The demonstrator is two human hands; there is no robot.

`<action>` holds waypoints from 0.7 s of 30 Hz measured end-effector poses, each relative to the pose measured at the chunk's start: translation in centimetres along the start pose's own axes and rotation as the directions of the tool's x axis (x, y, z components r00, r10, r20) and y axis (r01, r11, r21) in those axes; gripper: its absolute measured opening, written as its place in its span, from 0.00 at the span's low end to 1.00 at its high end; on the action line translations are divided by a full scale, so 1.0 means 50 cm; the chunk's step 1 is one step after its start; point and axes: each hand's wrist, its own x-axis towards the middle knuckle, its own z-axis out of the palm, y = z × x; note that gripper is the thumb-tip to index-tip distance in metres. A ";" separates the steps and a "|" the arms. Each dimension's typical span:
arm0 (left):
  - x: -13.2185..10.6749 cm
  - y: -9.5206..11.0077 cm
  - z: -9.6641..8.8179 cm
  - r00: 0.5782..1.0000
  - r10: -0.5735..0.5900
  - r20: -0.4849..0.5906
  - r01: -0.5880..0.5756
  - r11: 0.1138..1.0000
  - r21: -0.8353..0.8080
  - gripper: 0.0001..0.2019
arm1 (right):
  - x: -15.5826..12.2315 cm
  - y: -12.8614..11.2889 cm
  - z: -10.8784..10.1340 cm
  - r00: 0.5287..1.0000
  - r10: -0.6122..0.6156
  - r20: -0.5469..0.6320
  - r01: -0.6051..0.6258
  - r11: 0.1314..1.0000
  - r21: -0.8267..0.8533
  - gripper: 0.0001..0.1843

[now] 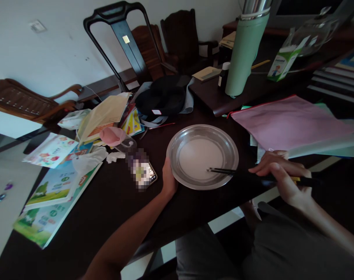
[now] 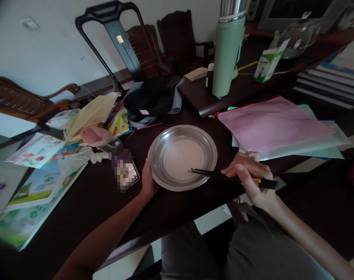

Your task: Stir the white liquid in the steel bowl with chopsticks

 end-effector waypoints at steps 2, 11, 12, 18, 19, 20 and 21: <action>0.001 -0.001 -0.002 0.999 0.035 0.010 -0.036 0.999 0.020 0.29 | 0.003 -0.003 0.009 0.997 -0.016 0.077 0.014 1.000 0.026 0.18; 0.002 -0.006 -0.007 1.000 0.012 0.016 -0.013 0.999 0.039 0.27 | 0.021 0.015 0.067 0.970 -0.039 0.241 0.063 0.994 -0.093 0.06; 0.002 -0.006 -0.006 1.000 0.004 0.012 -0.005 1.000 0.029 0.27 | 0.020 0.020 0.069 0.973 -0.031 0.229 0.059 0.991 -0.118 0.06; 0.002 -0.010 -0.005 1.000 -0.001 0.026 0.002 1.000 -0.020 0.27 | 0.016 0.027 0.055 0.995 -0.011 0.102 0.034 0.975 -0.219 0.08; 0.002 -0.011 -0.006 1.000 -0.003 0.029 0.003 1.000 -0.019 0.28 | 0.016 0.024 0.049 0.998 -0.014 0.064 0.028 0.974 -0.227 0.10; 0.002 -0.012 -0.006 0.999 -0.006 0.033 0.006 1.000 -0.019 0.28 | 0.015 0.020 0.042 1.000 -0.014 0.026 0.020 0.973 -0.230 0.12; 0.001 -0.012 -0.006 0.999 -0.008 0.034 0.009 1.000 -0.021 0.28 | 0.014 0.016 0.035 1.000 -0.011 -0.005 0.009 0.974 -0.227 0.14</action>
